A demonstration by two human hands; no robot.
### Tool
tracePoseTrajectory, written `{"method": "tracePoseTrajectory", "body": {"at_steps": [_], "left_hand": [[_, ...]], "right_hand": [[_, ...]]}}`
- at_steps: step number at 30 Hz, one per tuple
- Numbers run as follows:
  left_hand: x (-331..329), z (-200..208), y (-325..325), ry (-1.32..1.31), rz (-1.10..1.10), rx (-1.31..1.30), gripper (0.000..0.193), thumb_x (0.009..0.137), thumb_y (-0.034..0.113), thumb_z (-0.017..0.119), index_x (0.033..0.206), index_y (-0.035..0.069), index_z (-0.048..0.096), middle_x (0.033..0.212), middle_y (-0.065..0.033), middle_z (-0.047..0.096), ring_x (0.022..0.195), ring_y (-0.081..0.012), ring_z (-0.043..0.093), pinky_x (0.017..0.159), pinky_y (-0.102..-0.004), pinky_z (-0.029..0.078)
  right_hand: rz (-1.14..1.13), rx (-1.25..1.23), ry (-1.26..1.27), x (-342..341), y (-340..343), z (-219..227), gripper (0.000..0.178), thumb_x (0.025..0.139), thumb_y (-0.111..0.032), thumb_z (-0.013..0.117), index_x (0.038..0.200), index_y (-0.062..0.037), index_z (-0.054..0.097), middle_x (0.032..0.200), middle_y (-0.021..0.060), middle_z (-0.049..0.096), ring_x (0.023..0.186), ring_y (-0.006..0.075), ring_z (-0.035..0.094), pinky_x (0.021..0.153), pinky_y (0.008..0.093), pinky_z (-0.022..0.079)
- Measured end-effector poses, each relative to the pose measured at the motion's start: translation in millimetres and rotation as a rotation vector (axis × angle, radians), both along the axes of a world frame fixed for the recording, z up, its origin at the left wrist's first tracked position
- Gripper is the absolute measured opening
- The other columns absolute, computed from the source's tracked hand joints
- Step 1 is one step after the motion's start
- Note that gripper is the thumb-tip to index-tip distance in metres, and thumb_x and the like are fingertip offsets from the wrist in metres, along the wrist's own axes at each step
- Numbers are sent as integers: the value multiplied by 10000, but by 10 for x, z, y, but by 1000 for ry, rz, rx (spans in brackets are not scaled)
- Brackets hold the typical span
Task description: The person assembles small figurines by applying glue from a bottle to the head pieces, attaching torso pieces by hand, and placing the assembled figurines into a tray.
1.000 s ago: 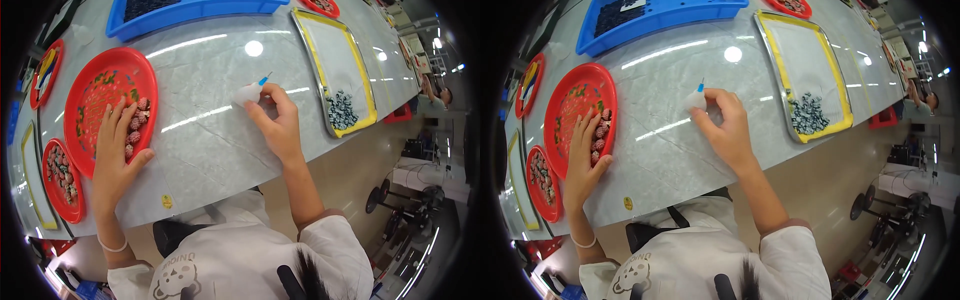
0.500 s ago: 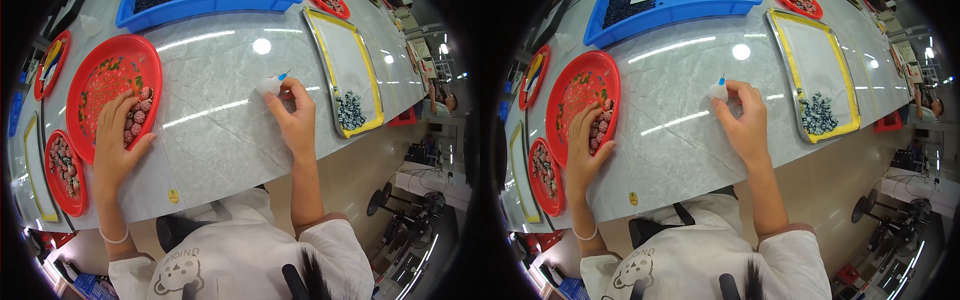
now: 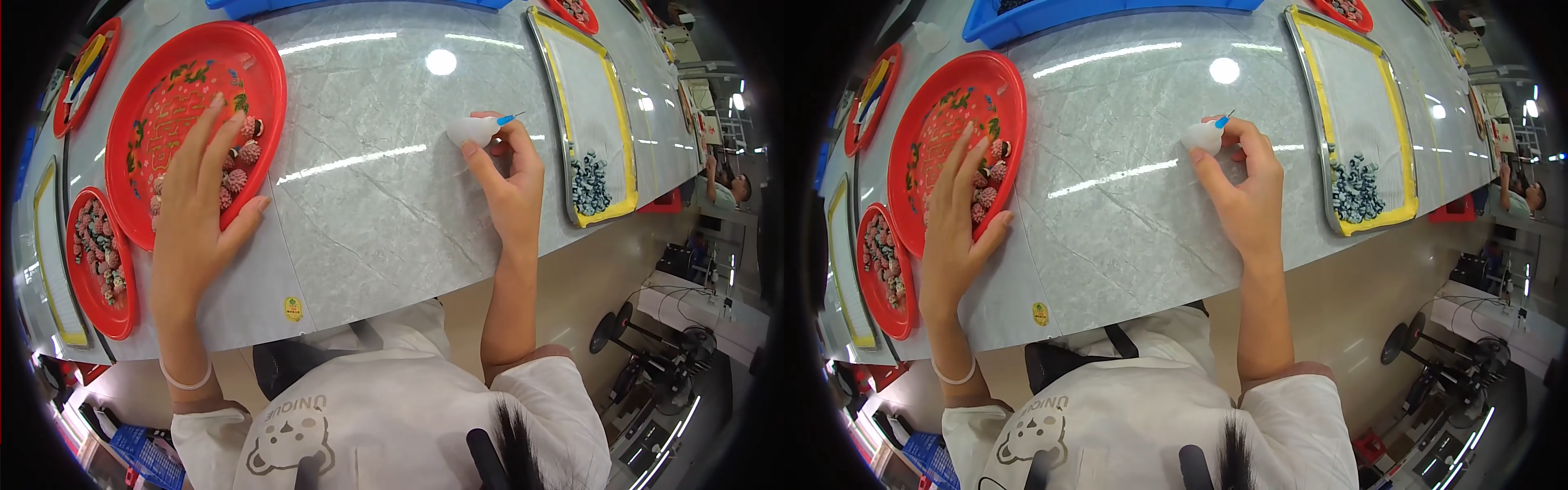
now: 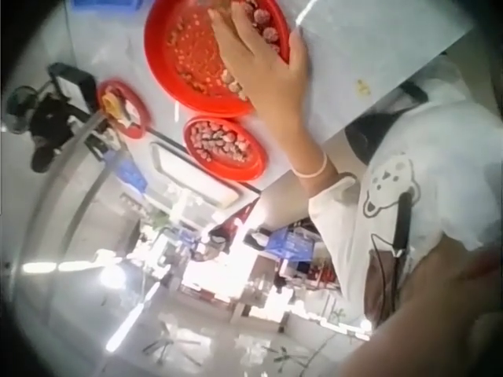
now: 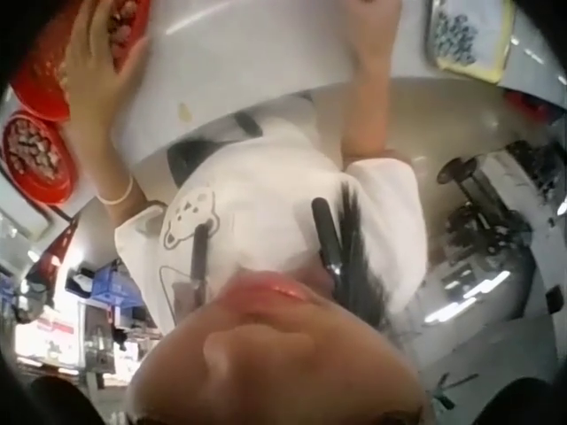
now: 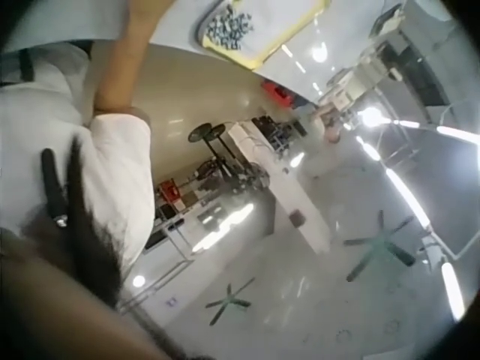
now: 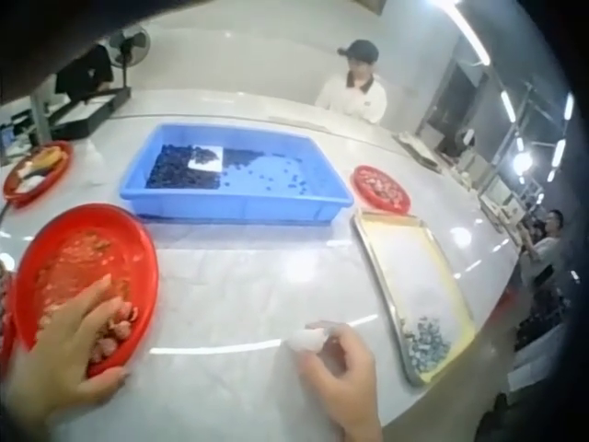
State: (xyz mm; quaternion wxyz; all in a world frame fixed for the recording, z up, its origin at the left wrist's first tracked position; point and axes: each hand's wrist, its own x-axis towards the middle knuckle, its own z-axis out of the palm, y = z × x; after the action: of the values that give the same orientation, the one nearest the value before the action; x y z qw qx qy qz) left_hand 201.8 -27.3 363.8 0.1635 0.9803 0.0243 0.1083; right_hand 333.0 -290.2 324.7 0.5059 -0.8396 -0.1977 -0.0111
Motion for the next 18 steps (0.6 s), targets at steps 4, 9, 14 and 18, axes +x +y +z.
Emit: {"method": "tracePoseTrajectory", "body": {"at_steps": [4,9,14,18], "left_hand": [[36,-14,15,120,-92,-45,578,712,159,582,1251,85,387,1319,-116,350,1197,-291,351,995,-375,272],[-23,-47,62,65,-95,1,479,734,186,594,1175,61,456,1209,-117,444,1103,-293,413,945,-380,307],[-25,-101,52,-57,-90,107,391,733,270,616,1031,37,520,1030,-115,514,950,-289,478,800,-378,377],[-47,-115,49,-22,-30,108,321,720,310,626,875,41,543,860,-79,517,779,-250,514,620,-337,411]], "right_hand": [[-13,29,70,-31,15,38,265,724,-115,634,969,-35,569,863,7,567,739,89,456,687,223,365],[-18,71,139,-36,37,60,266,711,-130,642,952,-45,571,874,11,576,766,110,464,702,242,354],[-38,61,132,-20,17,70,259,725,-137,631,959,-45,568,901,10,580,778,104,466,705,238,349],[-9,80,96,-2,15,29,266,735,-147,627,968,-36,564,933,18,587,791,102,475,706,238,351]]}}
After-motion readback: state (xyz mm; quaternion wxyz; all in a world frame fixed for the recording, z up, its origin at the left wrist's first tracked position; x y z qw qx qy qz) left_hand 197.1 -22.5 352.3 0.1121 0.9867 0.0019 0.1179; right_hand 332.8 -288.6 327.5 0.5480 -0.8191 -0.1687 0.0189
